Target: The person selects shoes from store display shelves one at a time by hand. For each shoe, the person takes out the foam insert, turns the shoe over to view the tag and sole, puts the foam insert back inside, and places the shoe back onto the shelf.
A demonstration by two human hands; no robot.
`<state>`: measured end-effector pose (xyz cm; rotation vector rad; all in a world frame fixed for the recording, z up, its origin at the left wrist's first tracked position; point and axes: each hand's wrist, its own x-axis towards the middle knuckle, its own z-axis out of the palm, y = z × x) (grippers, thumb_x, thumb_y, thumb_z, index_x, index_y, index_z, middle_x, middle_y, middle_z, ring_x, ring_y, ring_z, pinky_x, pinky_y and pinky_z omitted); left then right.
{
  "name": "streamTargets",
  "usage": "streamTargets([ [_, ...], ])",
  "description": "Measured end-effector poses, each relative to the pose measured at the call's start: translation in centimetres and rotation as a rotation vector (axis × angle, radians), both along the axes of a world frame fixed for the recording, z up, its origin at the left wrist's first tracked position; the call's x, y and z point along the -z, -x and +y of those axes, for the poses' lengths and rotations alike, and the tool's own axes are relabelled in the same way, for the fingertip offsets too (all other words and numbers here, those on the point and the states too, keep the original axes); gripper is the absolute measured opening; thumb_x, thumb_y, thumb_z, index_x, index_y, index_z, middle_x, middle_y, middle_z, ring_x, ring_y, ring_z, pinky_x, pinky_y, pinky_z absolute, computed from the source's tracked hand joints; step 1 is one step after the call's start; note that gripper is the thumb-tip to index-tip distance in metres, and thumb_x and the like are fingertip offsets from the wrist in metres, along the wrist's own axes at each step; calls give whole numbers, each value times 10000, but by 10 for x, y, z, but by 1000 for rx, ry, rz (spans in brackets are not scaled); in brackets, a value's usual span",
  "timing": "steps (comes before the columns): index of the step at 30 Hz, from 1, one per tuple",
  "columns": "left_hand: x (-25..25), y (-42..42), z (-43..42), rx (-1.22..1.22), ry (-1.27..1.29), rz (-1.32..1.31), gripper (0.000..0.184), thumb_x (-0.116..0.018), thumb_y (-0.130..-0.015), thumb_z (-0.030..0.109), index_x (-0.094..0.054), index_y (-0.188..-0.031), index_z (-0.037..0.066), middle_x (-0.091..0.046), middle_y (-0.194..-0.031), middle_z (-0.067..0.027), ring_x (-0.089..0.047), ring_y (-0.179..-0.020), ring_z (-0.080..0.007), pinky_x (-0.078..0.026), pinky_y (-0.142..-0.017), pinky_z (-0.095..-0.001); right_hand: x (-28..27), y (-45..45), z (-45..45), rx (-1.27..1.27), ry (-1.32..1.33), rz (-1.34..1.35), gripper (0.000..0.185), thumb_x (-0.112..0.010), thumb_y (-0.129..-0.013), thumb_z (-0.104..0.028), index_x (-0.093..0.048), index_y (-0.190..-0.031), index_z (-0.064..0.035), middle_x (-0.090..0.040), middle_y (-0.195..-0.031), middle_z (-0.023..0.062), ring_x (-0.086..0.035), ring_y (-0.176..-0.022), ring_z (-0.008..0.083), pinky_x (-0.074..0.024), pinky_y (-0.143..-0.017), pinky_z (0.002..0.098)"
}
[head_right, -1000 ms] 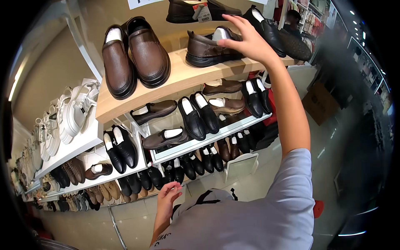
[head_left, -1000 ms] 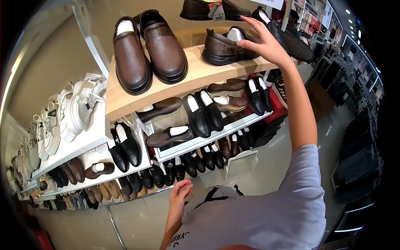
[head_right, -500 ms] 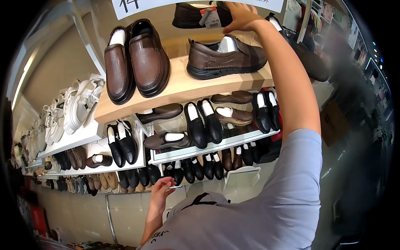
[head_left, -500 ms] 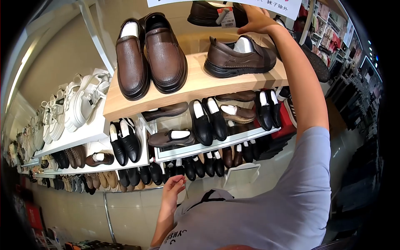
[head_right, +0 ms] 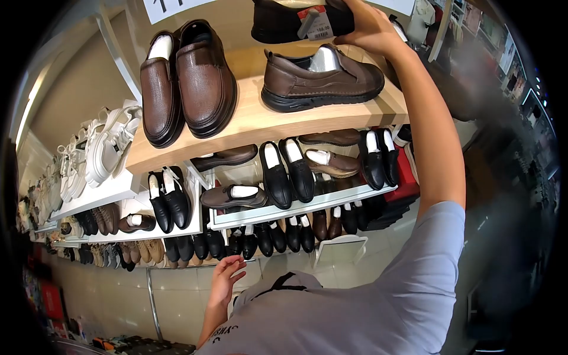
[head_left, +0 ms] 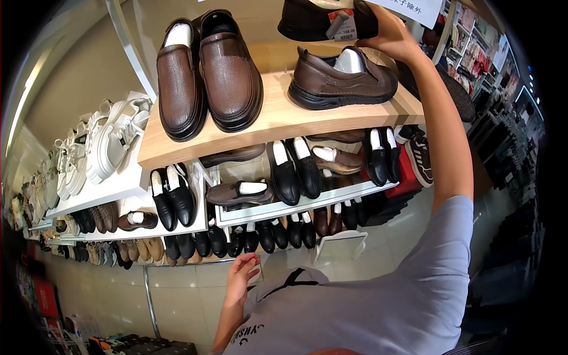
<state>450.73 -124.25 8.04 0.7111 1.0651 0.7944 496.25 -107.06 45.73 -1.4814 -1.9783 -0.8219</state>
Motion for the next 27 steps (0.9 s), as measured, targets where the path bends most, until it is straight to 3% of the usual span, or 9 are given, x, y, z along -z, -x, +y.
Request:
streamTargets([
  [2,-4,-6,7,38,-40,-1,192,-586,-930,144,-608,-1104,66,-636,-1094,-40,-596,-1049,-164,-471,-880,-330,3,-4,-13,-100,26,69,978,-878,-558,-286,-393,-1356,3,-560,-1217,221,-512,-1183,342,-387,-1043,397],
  [5,-10,-16,14,96,-74,-3,204,-592,-934,164,-605,-1115,71,-634,-1097,-29,-594,-1028,-142,-465,-869,-307,9,-6,-41,-81,-98,-6,723,-787,-695,-239,-469,-1280,42,-612,-1111,205,-629,-989,316,-515,-871,378],
  [6,-10,-19,15,117,-73,-1,207,-593,-934,167,-604,-1118,72,-633,-1099,-26,-594,-1023,-135,-463,-866,-303,24,-47,-27,81,-34,53,886,-797,-729,-336,-352,-1433,-36,-509,-1346,219,-501,-1243,332,-400,-1029,385],
  [7,-11,-22,15,137,-71,0,210,-594,-934,170,-603,-1121,73,-632,-1102,-24,-593,-1018,-129,-460,-864,-298,24,-46,-37,122,-54,67,947,-843,-674,-279,-336,-1434,-30,-526,-1326,209,-514,-1228,318,-397,-1030,384],
  [15,1,-41,3,233,-75,-41,214,-592,-938,165,-597,-1122,56,-627,-1107,-33,-580,-1031,-119,-445,-867,-262,41,-29,-126,162,-45,361,950,-858,-641,-212,-350,-1414,5,-528,-1326,193,-516,-1227,290,-383,-1039,360],
  [19,0,-55,-1,261,-287,-108,191,-597,-925,95,-592,-1109,42,-615,-1107,-41,-583,-1041,-132,-450,-900,-275,73,-17,-189,221,-177,357,968,-870,-603,-180,-357,-1390,50,-542,-1276,207,-527,-1184,279,-393,-1024,360],
  [23,-34,-78,19,364,-673,-61,256,-633,-876,20,-578,-1125,37,-569,-1142,-50,-573,-1063,-148,-448,-950,-286,113,27,-229,-26,-128,580,858,-770,-619,-123,-378,-1355,79,-557,-1235,178,-542,-1132,263,-401,-1002,354],
  [26,-85,-102,29,492,-820,-91,395,-697,-833,55,-554,-1200,26,-548,-1214,-91,-534,-1140,-199,-420,-990,-335,122,65,-232,8,-65,214,820,-745,-608,-226,-435,-1318,43,-564,-1224,231,-563,-1112,389,-402,-993,454],
  [27,-98,-108,30,525,-835,-103,454,-722,-815,71,-545,-1230,22,-528,-1267,-107,-517,-1171,-226,-408,-1006,-361,125,78,-228,-103,-67,138,844,-776,-568,-275,-466,-1298,16,-587,-1218,201,-567,-1111,389,-402,-980,506],
])
